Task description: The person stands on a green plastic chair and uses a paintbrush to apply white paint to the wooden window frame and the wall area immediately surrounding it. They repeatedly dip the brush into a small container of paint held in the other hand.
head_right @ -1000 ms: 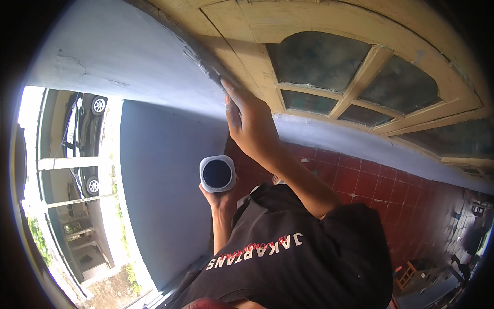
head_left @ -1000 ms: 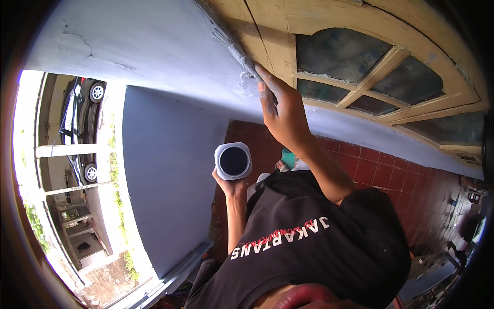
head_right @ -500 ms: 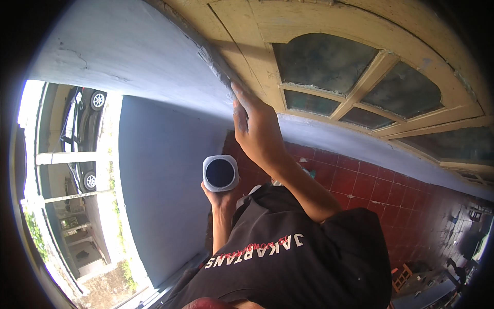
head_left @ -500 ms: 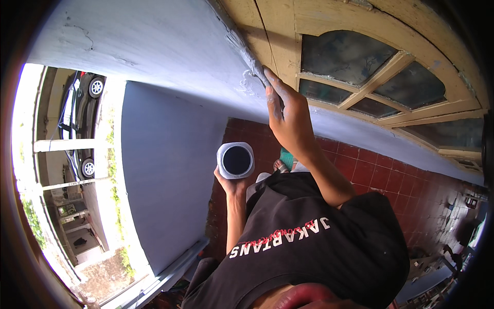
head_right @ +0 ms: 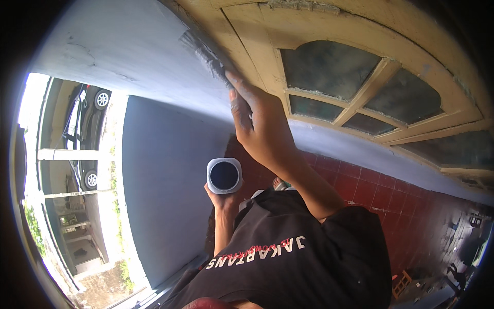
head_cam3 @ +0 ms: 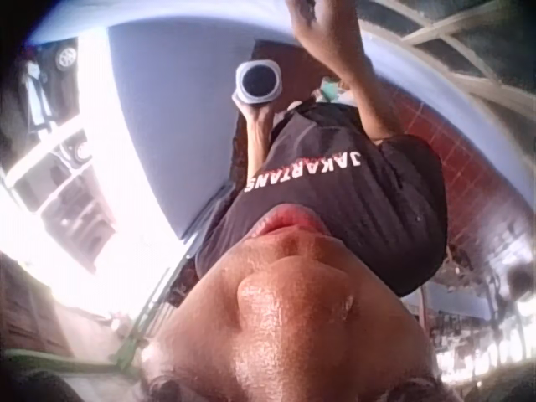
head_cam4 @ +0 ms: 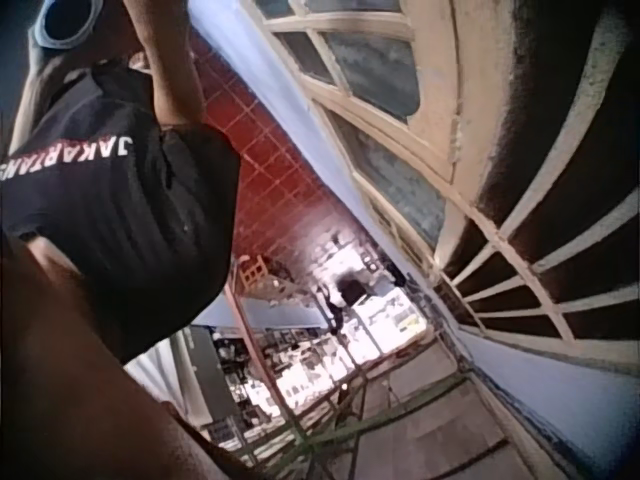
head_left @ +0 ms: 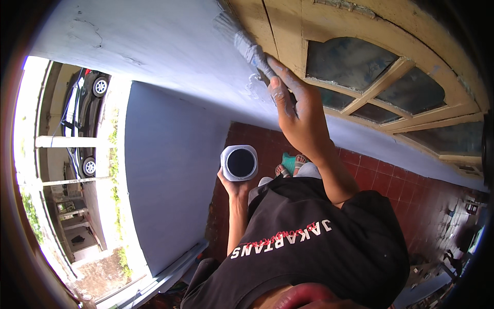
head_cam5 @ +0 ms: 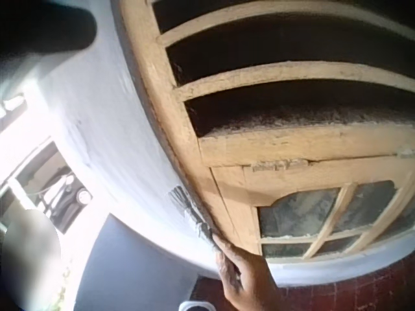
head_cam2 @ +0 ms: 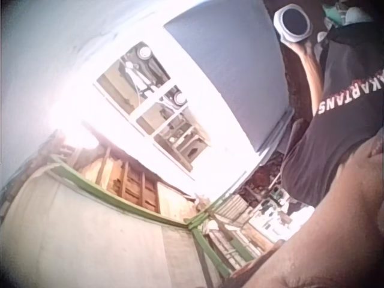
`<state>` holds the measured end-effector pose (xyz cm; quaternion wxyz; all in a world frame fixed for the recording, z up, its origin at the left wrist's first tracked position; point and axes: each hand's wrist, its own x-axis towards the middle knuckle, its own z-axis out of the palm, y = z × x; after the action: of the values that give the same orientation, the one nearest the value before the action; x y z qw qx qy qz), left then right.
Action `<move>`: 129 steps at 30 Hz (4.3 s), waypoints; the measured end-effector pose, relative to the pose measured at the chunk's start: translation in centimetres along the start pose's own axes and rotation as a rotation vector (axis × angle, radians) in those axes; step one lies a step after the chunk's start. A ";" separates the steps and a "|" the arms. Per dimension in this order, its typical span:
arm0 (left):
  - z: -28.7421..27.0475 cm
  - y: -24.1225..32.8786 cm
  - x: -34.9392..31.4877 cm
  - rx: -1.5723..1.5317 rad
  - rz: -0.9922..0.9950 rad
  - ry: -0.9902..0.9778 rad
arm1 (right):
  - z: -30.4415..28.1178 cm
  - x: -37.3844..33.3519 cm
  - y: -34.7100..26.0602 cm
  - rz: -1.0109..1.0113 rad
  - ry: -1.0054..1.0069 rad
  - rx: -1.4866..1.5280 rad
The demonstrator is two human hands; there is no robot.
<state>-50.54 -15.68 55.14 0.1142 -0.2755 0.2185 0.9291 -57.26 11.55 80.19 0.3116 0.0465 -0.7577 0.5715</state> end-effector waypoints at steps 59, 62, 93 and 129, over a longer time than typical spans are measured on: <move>7.9 3.2 0.8 0.083 0.116 -0.099 | -4.8 0.3 0.7 0.133 -0.441 -0.051; 8.1 4.9 1.8 0.099 0.186 -0.168 | -5.1 -3.7 3.5 0.161 -0.539 0.007; 8.4 1.6 1.8 0.208 0.303 -0.201 | 6.1 -10.0 4.9 -0.186 -0.704 -0.406; 2.4 -4.8 4.0 -0.030 0.124 0.014 | 0.4 -14.9 3.7 0.035 -0.760 -0.776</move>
<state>-53.32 -9.94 53.08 0.0505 -0.2698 0.2218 0.9356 -47.05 8.21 69.14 0.0005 0.1189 -0.9730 0.1979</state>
